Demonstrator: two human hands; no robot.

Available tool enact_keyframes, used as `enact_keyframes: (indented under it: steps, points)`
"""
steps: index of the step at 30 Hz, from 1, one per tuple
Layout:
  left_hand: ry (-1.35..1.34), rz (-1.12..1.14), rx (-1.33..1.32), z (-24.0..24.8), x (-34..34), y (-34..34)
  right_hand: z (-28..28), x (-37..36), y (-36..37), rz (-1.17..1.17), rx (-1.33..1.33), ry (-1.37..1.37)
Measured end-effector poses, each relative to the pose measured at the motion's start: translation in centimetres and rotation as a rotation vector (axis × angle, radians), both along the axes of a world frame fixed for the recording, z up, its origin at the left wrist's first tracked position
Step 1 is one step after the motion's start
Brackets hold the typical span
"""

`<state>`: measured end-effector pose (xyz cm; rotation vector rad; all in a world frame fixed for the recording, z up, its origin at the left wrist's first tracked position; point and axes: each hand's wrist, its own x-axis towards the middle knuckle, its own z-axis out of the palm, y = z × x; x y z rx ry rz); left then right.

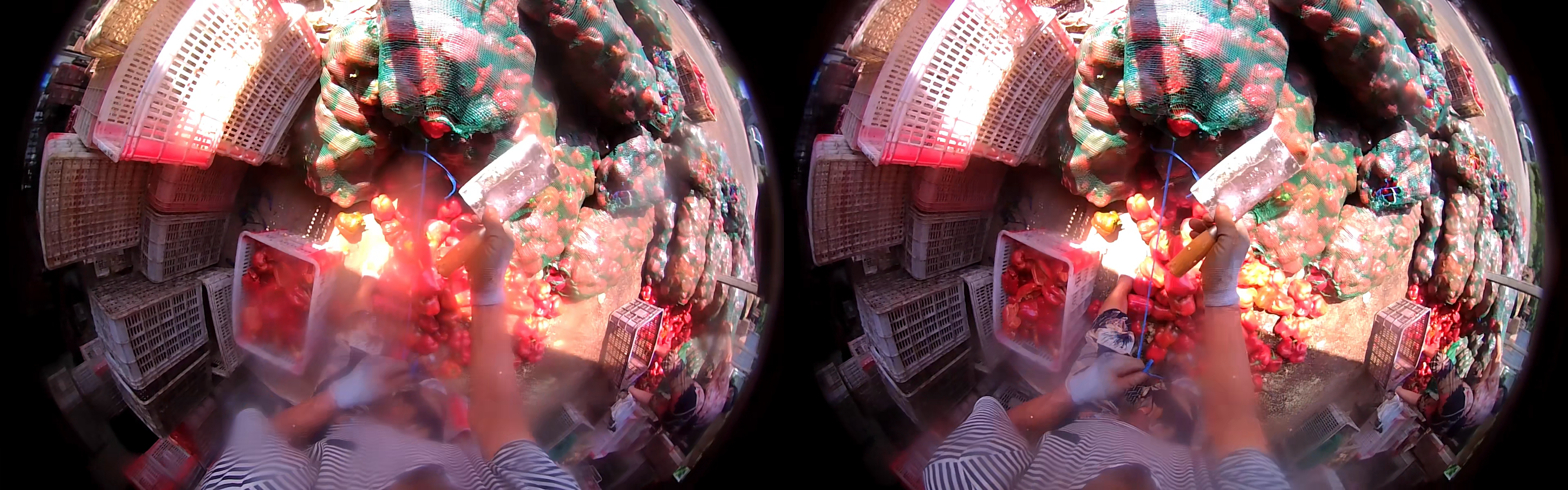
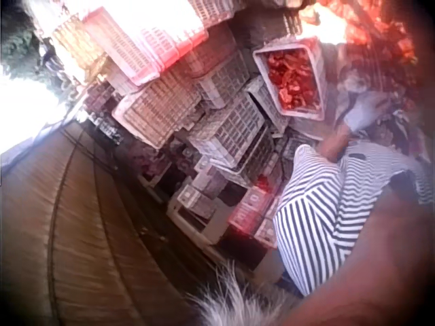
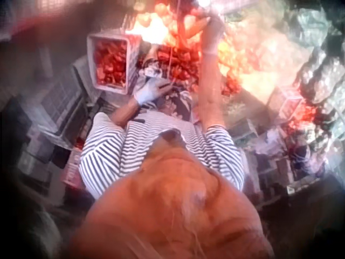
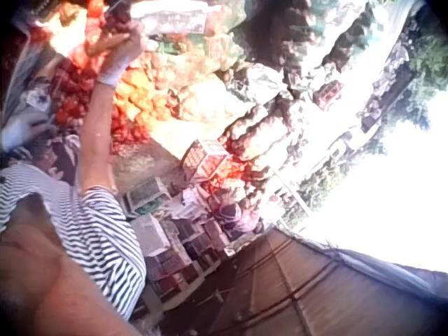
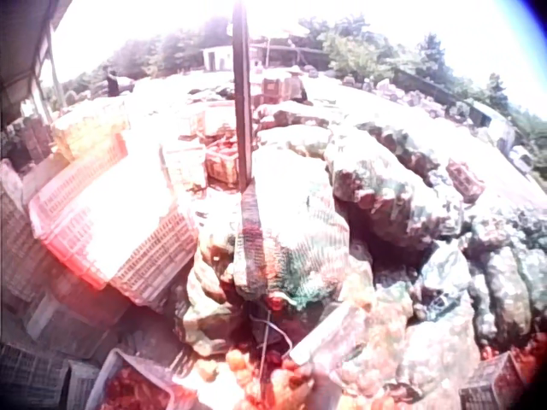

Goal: The person unfastens a mesh bag of red bell peppers, empties them onto the ground, and sorts them into plastic crates, using a knife to remove stems from some peppers.

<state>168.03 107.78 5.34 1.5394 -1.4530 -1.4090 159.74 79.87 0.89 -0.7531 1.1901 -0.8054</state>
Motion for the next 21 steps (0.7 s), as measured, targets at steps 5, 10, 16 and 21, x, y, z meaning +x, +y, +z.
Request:
enact_keyframes:
  steps: [5, 10, 16, 21]
  points:
    - [0.129, -0.022, 0.490, 4.1, -0.6, -2.3, -14.1, -2.8, -0.8, -0.148, 0.477, -0.493]
    - [-0.037, -0.052, 0.252, -1.0, -2.4, 1.5, -13.0, 4.1, 2.7, 0.034, 0.526, -0.785]
    - [-0.045, -0.115, 0.284, -0.2, -4.5, 3.9, -9.0, 2.3, 4.5, -0.167, 0.584, -0.850]
    - [-0.042, -0.333, 0.311, -0.5, -8.5, 11.0, -3.5, -9.1, 15.2, -0.242, 0.864, -0.821]
